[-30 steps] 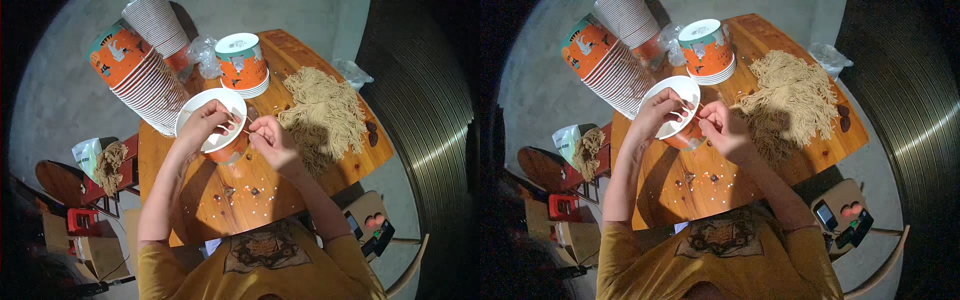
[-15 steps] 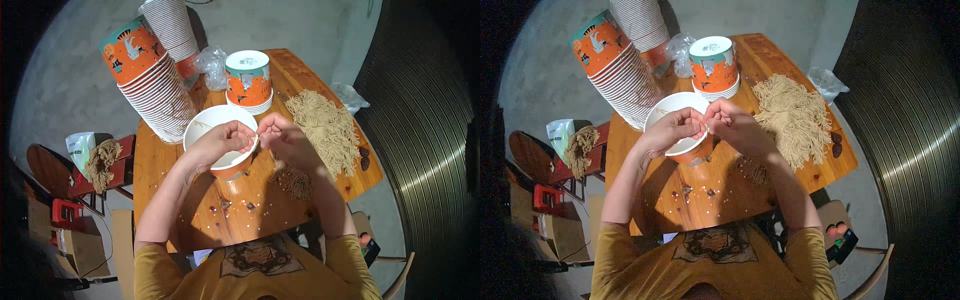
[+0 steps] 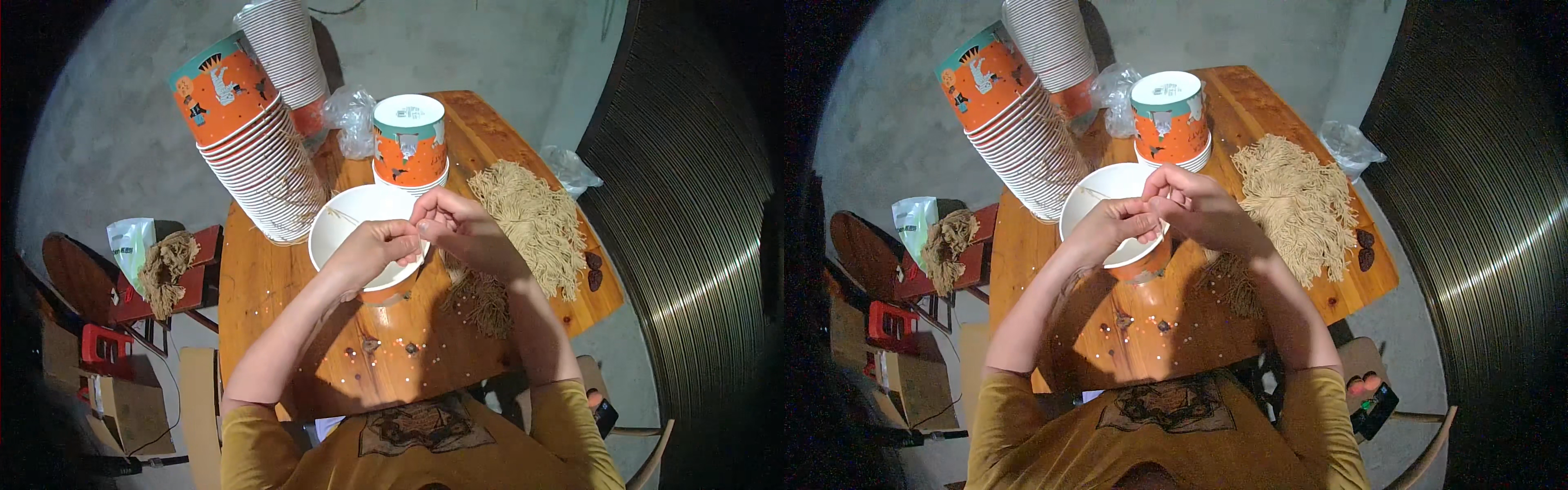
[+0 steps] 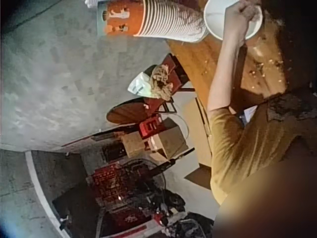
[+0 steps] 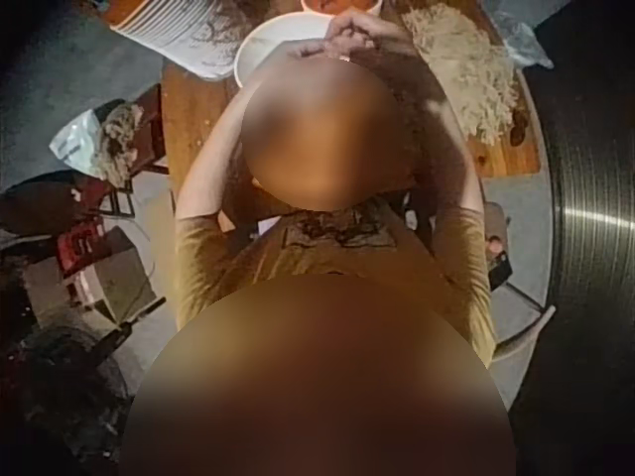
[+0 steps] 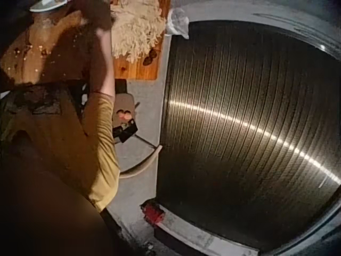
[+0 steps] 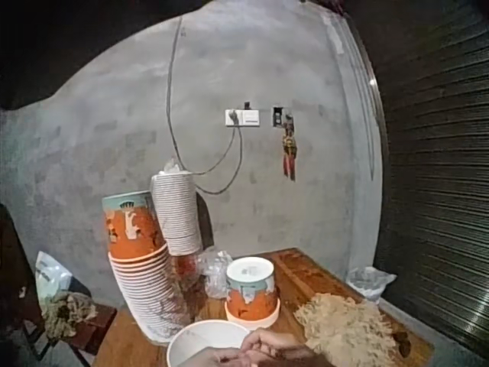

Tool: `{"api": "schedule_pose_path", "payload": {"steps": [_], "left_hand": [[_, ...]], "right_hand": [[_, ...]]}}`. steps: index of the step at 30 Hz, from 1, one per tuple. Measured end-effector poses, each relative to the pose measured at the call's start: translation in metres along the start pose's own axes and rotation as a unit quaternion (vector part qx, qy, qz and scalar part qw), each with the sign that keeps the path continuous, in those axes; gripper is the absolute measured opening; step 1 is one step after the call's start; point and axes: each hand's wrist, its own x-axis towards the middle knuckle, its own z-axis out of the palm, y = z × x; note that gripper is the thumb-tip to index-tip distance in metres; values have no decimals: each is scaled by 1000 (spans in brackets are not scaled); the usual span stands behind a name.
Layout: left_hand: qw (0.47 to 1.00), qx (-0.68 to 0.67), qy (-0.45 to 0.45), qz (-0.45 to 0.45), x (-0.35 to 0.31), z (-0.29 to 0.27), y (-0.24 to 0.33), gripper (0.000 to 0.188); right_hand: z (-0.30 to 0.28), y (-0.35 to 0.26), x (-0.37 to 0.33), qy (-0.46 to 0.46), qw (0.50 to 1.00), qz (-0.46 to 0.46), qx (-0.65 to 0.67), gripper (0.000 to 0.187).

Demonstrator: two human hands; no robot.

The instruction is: Threading and tying thin strings to decorative paper cups to create hanging ornaments.

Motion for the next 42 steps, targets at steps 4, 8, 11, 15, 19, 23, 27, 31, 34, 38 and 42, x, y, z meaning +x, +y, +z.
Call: {"api": "schedule_pose_path", "payload": {"steps": [4, 8, 11, 15, 19, 23, 27, 31, 34, 38, 42], "left_hand": [[999, -10, 0, 33, -3, 4, 2, 16], [1000, -3, -2, 0, 0, 1, 2, 17], [1000, 10, -9, -2, 1, 1, 2, 15], [999, -33, -1, 10, 1, 5, 1, 12], [999, -39, -12, -7, 2, 1, -2, 11], [999, -49, -3, -6, 4, 0, -3, 13], [999, -26, -19, -13, 7, 4, 1, 15], [998, -44, -39, -2, 7, 2, -5, 16], [997, -57, -57, -10, 6, -1, -6, 16], [996, -71, -40, -35, 8, 0, -2, 15], [992, -110, -38, -53, 9, -1, 1, 14]], "right_hand": [[-3, 1, -4, 19, 1000, -21, -4, 16], [-2, -7, -2, 4, 999, -30, -31, 15], [5, -17, 2, -11, 1000, -21, -2, 14], [1, -9, 7, 12, 1000, 19, -22, 15], [-2, 0, 7, 15, 999, 51, 12, 11], [1, -6, 7, -4, 999, 36, 12, 10], [0, -7, 8, 6, 1000, 25, -3, 11], [1, -2, 9, 51, 997, 58, 7, 10], [2, 8, 7, 100, 988, 21, -114, 12], [6, 17, 1, 161, 962, -81, -207, 10], [4, 25, -17, 156, 975, -103, -122, 11]]}}
